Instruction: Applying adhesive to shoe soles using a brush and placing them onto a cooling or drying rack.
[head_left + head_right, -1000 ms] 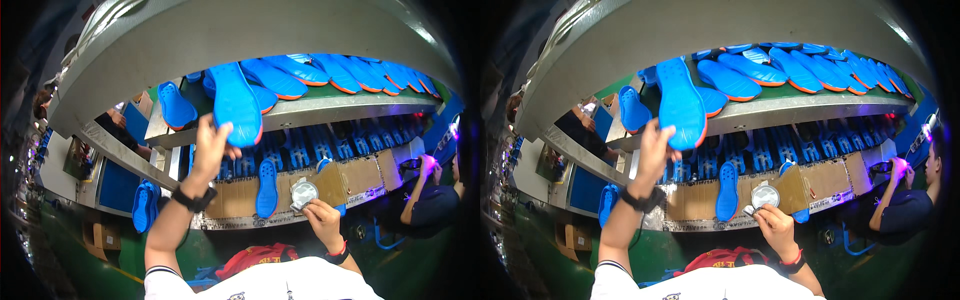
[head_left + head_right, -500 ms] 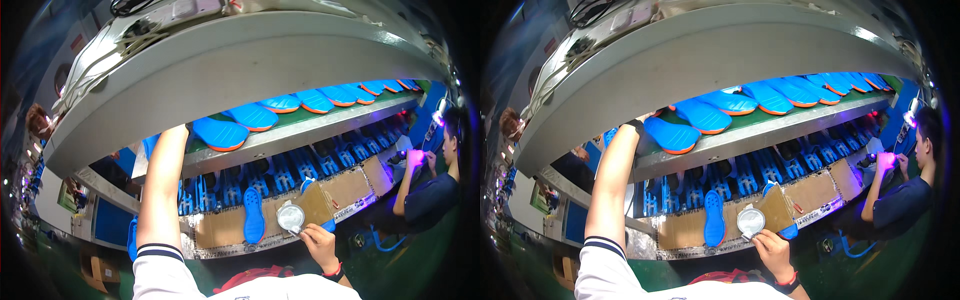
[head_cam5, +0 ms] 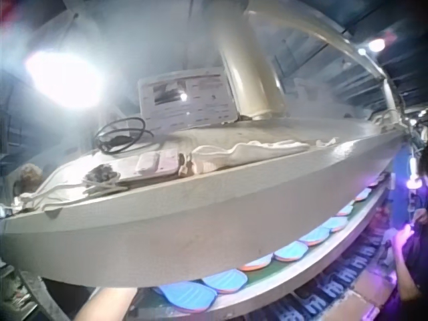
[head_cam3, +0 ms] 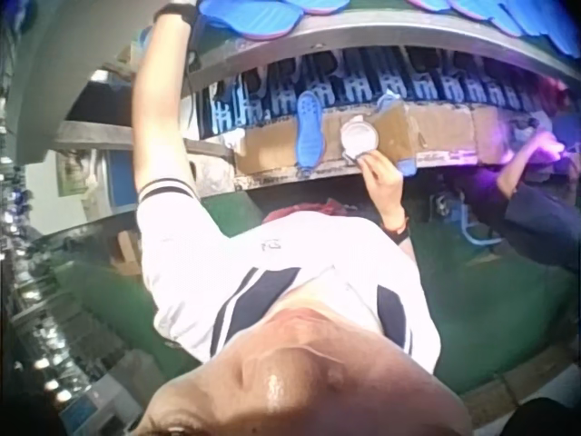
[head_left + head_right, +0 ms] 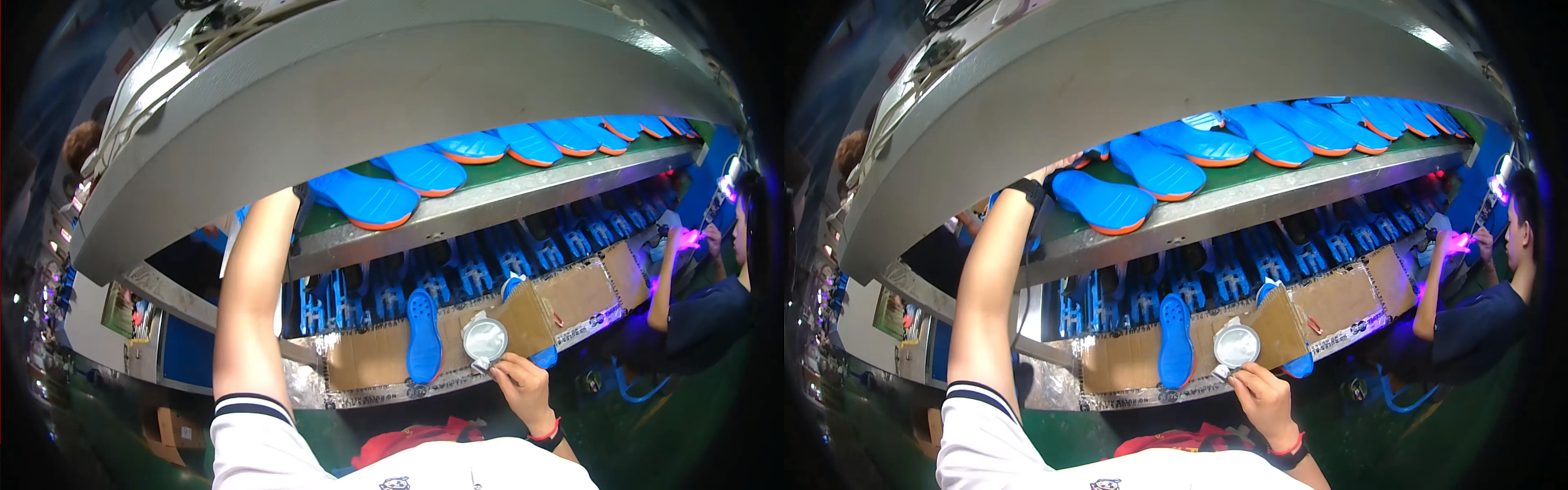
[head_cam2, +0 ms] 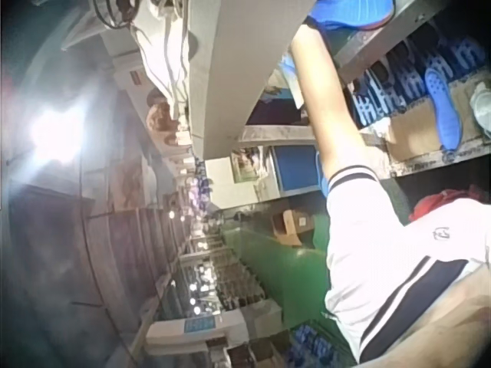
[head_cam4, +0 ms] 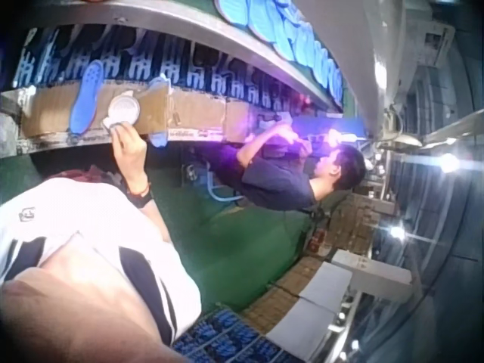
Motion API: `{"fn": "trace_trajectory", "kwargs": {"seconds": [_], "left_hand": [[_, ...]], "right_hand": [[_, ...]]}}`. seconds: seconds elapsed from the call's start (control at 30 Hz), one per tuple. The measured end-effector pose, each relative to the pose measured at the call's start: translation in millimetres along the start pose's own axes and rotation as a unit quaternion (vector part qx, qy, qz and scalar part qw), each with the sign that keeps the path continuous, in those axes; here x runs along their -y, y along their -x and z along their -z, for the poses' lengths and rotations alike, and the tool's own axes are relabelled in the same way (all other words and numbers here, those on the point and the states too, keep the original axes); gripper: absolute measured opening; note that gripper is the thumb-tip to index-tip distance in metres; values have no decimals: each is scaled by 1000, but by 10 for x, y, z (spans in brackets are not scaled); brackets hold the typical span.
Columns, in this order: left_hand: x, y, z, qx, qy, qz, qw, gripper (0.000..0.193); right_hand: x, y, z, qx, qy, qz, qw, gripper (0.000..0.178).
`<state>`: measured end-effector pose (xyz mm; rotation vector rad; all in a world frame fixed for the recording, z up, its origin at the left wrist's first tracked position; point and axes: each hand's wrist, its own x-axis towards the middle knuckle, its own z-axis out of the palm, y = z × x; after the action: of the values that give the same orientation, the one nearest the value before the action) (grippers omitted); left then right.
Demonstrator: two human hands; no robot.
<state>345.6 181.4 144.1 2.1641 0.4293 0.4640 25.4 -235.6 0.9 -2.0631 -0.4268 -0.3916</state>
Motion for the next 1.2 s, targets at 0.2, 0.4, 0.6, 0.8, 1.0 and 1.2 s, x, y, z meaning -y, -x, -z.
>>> {"fn": "trace_trajectory", "kwargs": {"seconds": [0.2,0.4,0.6,0.8,1.0,1.2], "left_hand": [[-53,1331,107,-99,110,-297,943,49],[1489,3181,289,-177,177,-158,955,38],[3819,3874,1308,-607,-27,313,730,37],[4760,4335,2475,-588,186,482,622,93],[5241,4530,2887,-425,452,441,648,87],[5370,4518,2908,-390,465,452,653,68]], "right_hand": [[97,-64,-252,48,-28,36,998,11],[231,-146,-505,95,-45,33,994,9],[371,-134,-762,137,-31,33,990,10],[576,-134,-1034,185,-12,29,982,9],[774,-154,-1244,215,-6,31,976,9],[833,-147,-1335,233,11,27,972,8]]}}
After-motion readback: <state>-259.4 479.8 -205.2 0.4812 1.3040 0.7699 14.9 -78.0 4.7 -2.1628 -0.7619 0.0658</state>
